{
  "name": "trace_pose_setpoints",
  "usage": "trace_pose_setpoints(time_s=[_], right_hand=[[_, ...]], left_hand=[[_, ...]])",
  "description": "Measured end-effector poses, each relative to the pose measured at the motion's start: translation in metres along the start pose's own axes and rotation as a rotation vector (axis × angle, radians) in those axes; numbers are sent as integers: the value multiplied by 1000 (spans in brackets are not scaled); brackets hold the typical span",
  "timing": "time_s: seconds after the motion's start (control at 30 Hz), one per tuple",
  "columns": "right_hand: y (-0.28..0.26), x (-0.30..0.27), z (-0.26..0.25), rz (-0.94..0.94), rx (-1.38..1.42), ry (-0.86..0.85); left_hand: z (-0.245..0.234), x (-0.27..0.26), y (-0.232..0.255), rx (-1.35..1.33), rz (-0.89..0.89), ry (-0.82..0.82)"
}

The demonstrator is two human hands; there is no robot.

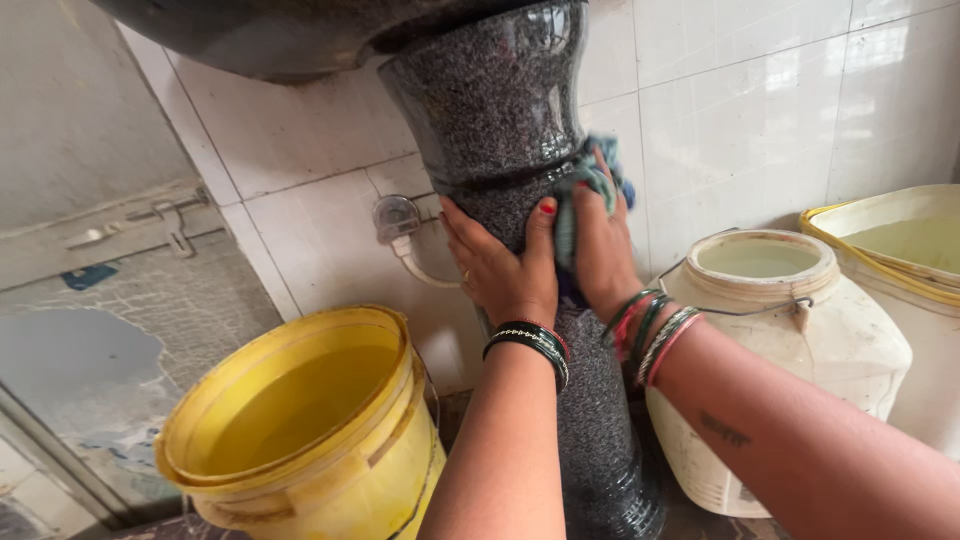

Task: The person wipes the surface of a granite pedestal sink with a blue cloth. They dip the cloth into a small container of liquid and continue wiping the basin and the pedestal base.

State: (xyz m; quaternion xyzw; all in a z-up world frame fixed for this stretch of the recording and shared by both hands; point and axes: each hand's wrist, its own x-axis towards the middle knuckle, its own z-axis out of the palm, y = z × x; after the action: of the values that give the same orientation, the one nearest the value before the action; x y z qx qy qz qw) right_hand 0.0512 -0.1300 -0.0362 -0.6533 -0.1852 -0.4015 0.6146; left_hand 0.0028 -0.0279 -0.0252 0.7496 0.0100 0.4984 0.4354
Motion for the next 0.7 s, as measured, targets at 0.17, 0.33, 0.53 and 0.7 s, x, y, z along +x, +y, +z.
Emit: trace_pose_setpoints(time_s=[0.17,0.33,0.53,0.7], right_hand=[[-31,-6,8,-389,-119,30],[-13,14,2,-534,-71,33],[20,32,-13,349,204,-60],[25,-11,-14,563,331,-59]], left_hand=[[20,-4,-16,62,165,253],[28,-5,-22,67,235,333],[24,-6,-13,105,210,350],[24,-8,-14,79,250,379]])
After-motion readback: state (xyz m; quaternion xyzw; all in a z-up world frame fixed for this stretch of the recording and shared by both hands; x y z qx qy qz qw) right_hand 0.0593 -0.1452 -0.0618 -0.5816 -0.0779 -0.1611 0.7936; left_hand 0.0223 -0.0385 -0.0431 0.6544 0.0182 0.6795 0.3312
